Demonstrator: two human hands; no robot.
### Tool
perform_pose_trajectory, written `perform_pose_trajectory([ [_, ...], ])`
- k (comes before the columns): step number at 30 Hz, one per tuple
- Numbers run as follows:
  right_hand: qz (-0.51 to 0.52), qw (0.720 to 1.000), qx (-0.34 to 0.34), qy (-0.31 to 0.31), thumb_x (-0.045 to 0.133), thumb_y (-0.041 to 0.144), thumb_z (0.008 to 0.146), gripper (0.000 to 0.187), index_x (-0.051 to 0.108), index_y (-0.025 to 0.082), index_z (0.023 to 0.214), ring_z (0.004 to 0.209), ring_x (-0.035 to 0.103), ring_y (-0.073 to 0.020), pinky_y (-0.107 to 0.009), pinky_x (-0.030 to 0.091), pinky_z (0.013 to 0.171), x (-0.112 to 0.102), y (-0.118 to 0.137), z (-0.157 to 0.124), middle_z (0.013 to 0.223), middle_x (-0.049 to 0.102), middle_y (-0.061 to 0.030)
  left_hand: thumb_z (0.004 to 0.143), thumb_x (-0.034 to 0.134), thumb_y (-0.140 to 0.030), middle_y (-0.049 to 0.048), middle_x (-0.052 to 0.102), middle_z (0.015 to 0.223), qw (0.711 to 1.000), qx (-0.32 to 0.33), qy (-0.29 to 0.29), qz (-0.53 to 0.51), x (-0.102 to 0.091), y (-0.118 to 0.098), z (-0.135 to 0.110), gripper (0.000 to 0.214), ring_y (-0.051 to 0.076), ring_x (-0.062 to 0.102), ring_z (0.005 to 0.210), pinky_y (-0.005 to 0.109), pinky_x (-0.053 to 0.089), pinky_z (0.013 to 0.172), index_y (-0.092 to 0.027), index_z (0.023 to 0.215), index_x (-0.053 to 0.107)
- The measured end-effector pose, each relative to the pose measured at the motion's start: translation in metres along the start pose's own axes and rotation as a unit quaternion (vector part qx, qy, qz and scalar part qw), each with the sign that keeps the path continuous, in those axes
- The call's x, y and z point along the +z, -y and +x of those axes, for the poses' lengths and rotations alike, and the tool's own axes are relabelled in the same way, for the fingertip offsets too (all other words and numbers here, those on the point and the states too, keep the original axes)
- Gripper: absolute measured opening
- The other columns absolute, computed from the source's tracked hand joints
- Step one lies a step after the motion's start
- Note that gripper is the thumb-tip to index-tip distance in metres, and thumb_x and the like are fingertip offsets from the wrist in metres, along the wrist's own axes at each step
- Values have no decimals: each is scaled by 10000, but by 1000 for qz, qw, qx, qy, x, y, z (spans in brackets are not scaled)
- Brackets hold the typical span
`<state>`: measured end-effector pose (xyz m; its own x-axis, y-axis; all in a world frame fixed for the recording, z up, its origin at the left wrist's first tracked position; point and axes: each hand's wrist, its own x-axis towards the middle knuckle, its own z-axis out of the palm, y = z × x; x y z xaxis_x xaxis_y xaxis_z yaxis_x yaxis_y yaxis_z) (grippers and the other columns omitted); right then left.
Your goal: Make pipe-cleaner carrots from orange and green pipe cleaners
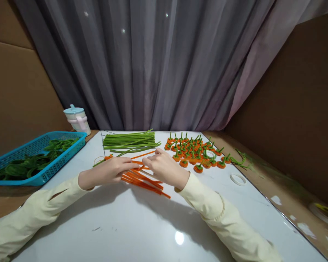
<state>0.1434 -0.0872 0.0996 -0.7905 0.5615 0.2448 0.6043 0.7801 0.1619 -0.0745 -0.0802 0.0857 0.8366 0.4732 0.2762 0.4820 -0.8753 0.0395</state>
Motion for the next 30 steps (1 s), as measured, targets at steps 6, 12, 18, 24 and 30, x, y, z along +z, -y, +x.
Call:
perform_pose_trajectory([
  [6,53,989,-57,-125,314,-81,686,318,493,145,820,535,437,-125,-271,265,728,13,-19,0,643,574,-4,825,388,-115,-5,524,595,954,-41,-23,-295,-7,7,4,287,93,473,540,199,384,546,-129,945,648],
  [12,24,992,-7,-126,348,-25,745,224,485,151,766,508,426,-129,-270,291,669,23,-20,2,606,542,2,856,488,-347,-22,493,551,825,-144,-40,-545,0,6,8,317,79,453,494,202,364,497,-84,981,611],
  [18,-88,989,118,-22,407,-54,703,350,563,112,968,705,567,-201,-273,329,597,6,9,1,790,626,-90,834,525,-387,-33,464,550,764,-183,-149,-600,10,-3,12,308,72,436,470,197,360,461,-95,899,597],
  [24,-80,980,163,76,473,11,767,212,580,110,921,746,605,-236,-290,391,617,-4,36,-2,852,636,-140,861,368,-135,-12,514,604,917,-108,-256,-285,18,-15,5,292,94,481,525,206,405,512,-137,1081,560],
  [30,-18,981,141,132,564,92,769,170,561,97,938,617,607,-205,-252,326,530,-9,46,-3,668,628,-74,672,308,30,38,534,668,955,42,-267,117,24,-16,-1,486,140,485,584,226,392,504,-107,1066,559],
])
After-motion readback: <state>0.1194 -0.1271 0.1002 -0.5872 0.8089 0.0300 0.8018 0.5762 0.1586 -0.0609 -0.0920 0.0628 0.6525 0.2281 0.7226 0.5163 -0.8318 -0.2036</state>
